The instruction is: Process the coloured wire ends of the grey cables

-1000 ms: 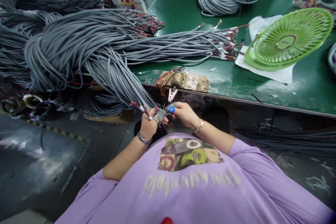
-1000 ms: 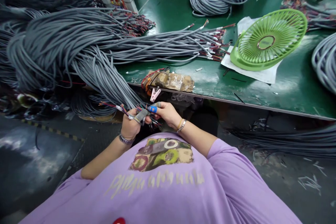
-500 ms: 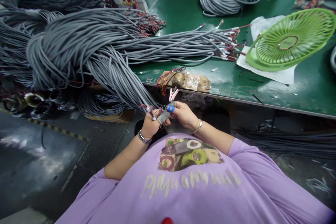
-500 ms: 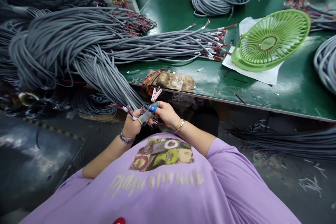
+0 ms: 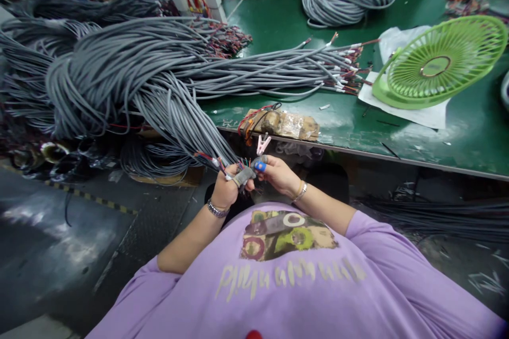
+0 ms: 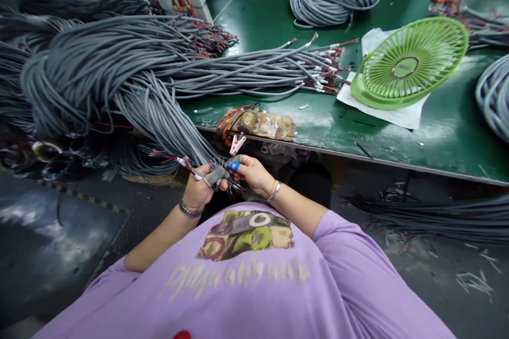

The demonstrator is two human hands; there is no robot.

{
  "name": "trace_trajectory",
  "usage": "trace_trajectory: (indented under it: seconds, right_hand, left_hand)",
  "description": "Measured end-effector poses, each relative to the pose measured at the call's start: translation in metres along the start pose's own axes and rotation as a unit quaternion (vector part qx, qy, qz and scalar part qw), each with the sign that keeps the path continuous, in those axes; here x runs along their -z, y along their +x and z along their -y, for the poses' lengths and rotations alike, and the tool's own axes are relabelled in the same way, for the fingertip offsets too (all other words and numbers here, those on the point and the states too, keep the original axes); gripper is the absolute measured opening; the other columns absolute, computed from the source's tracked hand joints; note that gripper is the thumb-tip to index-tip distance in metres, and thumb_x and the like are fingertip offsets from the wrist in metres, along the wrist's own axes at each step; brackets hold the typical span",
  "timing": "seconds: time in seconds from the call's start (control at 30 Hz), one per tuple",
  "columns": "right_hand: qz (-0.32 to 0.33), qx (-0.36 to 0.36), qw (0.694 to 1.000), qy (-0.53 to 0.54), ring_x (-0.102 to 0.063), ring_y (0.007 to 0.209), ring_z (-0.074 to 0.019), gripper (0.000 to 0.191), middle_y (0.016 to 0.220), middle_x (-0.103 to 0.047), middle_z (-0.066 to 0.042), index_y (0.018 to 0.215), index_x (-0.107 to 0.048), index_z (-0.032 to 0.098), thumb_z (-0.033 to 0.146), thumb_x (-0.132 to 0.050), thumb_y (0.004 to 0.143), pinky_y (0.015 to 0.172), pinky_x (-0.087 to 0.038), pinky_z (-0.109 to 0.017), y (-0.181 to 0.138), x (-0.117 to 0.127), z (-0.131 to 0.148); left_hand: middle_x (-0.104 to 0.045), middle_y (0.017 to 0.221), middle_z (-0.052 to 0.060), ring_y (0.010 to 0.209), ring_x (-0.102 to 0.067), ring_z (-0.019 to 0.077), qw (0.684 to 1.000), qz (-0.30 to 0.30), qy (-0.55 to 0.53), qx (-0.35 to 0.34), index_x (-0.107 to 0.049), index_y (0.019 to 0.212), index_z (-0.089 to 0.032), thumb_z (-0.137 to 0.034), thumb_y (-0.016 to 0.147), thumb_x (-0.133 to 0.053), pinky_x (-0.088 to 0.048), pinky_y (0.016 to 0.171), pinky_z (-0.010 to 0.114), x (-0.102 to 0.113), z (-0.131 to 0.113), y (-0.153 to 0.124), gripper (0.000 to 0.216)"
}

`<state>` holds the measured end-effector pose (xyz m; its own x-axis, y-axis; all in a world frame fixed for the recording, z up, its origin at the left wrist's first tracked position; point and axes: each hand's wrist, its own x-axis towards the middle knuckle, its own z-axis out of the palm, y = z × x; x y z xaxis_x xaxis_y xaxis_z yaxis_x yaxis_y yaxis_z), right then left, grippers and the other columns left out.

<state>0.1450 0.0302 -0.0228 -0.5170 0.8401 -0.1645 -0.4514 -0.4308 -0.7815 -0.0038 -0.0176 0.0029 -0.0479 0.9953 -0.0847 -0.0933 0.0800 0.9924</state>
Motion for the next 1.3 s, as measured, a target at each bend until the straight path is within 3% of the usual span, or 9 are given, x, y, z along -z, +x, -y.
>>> trace_trajectory:
  seconds: [0.1,0.37,0.5,0.6,0.73,0.97,1.3]
  right_hand:
    - [0.010,0.011,1.000,0.000,-0.045,0.051,-0.0066,0.042,0.062,-0.056,0.003,0.075,-0.063,0.015,0.045,-0.086,0.057,0.051,-0.034,-0.023,0.003,-0.002,-0.001]
    - [-0.035,-0.019,0.998,0.047,-0.043,0.051,-0.0054,0.039,0.064,-0.057,0.004,0.073,-0.059,0.016,0.041,-0.086,0.059,0.051,-0.038,-0.021,0.003,0.010,0.001]
    - [-0.081,-0.052,0.993,0.072,-0.046,0.052,-0.0060,0.040,0.066,-0.058,0.002,0.078,-0.061,0.016,0.053,-0.075,0.072,0.050,-0.041,-0.020,0.004,0.019,0.008]
    - [-0.089,-0.085,0.991,0.057,-0.048,0.052,-0.0064,0.049,0.067,-0.059,0.000,0.079,-0.064,0.015,0.063,-0.060,0.082,0.049,-0.042,-0.019,0.008,0.019,0.020]
    - [-0.056,-0.106,0.992,0.037,-0.048,0.051,-0.0071,0.057,0.068,-0.059,-0.002,0.078,-0.065,0.014,0.070,-0.052,0.083,0.046,-0.041,-0.019,0.020,0.016,0.034]
    - [-0.017,-0.054,0.995,0.084,-0.045,0.053,-0.0066,0.053,0.067,-0.059,0.001,0.084,-0.068,0.015,0.068,-0.062,0.077,0.051,-0.042,-0.019,0.033,0.009,0.029]
    - [-0.074,0.001,0.989,0.130,-0.039,0.055,-0.0063,0.047,0.062,-0.054,0.002,0.076,-0.068,0.014,0.060,-0.072,0.073,0.054,-0.036,-0.020,0.032,-0.001,0.025]
  left_hand:
    - [-0.063,0.050,0.002,0.042,-0.055,0.0104,0.999,0.039,0.017,0.016,-0.064,0.064,-0.013,-0.040,0.072,-0.076,-0.044,0.044,0.021,0.003,-0.001,0.000,0.031]
    - [-0.060,0.048,0.000,0.039,-0.051,0.0088,0.999,-0.034,0.007,-0.012,-0.066,0.066,-0.014,-0.038,0.073,-0.074,-0.040,0.041,0.020,-0.002,0.006,-0.001,0.026]
    - [-0.060,0.047,0.000,0.038,-0.050,0.0087,0.999,-0.041,0.001,-0.018,-0.066,0.065,-0.014,-0.038,0.073,-0.074,-0.039,0.040,0.020,-0.004,0.005,0.001,0.026]
    - [-0.059,0.046,0.000,0.037,-0.048,0.0082,1.000,-0.026,0.000,-0.015,-0.066,0.065,-0.014,-0.038,0.072,-0.074,-0.038,0.039,0.020,-0.005,0.000,0.003,0.027]
    - [-0.057,0.043,0.001,0.035,-0.046,0.0078,1.000,0.027,-0.006,0.015,-0.067,0.064,-0.013,-0.039,0.068,-0.075,-0.034,0.038,0.020,-0.006,-0.011,0.011,0.028]
    - [-0.054,0.041,0.000,0.031,-0.041,0.0068,0.995,0.067,-0.012,0.068,-0.064,0.059,-0.013,-0.042,0.062,-0.076,-0.028,0.034,0.020,-0.008,-0.018,0.029,0.032]
    - [-0.052,0.038,-0.001,0.031,-0.040,0.0066,0.992,0.093,0.015,0.087,-0.065,0.061,-0.012,-0.040,0.066,-0.075,-0.028,0.036,0.020,-0.005,-0.011,0.030,0.030]
